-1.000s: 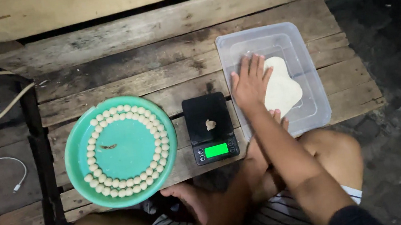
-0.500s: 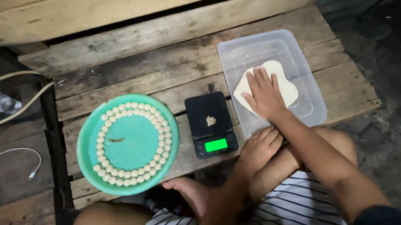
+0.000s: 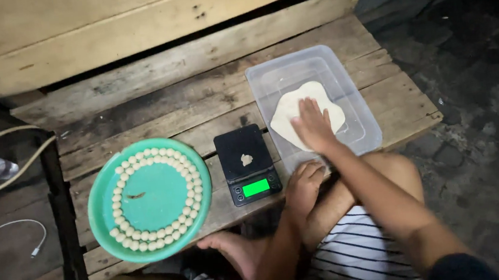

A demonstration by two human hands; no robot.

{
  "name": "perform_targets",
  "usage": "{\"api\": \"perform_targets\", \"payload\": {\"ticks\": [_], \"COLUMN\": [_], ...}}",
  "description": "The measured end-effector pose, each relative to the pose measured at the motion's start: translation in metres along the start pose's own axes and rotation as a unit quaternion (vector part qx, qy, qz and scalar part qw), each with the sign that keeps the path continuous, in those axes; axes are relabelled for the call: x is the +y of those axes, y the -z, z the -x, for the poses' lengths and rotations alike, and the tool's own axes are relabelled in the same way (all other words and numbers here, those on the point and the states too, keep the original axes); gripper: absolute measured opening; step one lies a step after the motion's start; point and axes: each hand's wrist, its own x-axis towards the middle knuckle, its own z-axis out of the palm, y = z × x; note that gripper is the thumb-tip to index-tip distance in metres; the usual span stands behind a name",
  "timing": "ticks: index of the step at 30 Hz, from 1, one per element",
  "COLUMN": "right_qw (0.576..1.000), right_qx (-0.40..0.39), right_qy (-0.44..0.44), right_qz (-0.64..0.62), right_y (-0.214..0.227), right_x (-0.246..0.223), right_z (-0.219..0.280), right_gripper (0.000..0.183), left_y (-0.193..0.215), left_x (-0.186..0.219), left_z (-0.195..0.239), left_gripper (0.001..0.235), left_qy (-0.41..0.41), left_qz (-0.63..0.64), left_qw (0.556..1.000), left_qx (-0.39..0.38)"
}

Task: The person flattens a large piece of dough on a plastic tray, then repeatedly tears off small pieces, weighs them on a digital scale, and rolls them into balls by hand. The finished dough balls are placed in a green tray arranged in a circular pattern.

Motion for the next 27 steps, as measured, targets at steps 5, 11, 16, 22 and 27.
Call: {"api": "perform_targets", "payload": {"ticks": [5, 11, 16, 22, 27], "right_qw": [0.986, 0.983, 0.981, 0.955, 0.892], "right_qx": [0.091, 0.149, 0.146, 0.182, 0.196], "right_qy": [0.079, -0.077, -0.128, -0.164, -0.221], "right_qz": [0.112, 0.078, 0.011, -0.17, -0.341], "right_y": [0.027, 0.033, 0.015, 0.003, 0.008], "right_x": [0.082, 0.118, 0.119, 0.166, 0.179], "right_z": [0.023, 0.015, -0.006, -0.03, -0.024], "right_gripper": [0.067, 0.049, 0.034, 0.014, 0.018], "left_y": [-0.01, -0.02, -0.042, -0.058, -0.048], "left_x": [-0.003, -0.004, -0.026, -0.041, -0.036], "left_z": [0.005, 0.007, 0.019, 0.037, 0.033], "left_gripper": [0.016, 0.027, 0.015, 0.028, 0.033], "left_qy": [0.01, 0.003, 0.0, -0.012, -0.008], "left_qz": [-0.023, -0.063, -0.053, -0.074, -0.049], "left_qw": [1.0, 0.998, 0.998, 0.995, 0.996], "left_qx": [-0.005, -0.008, -0.027, -0.061, -0.075]}}
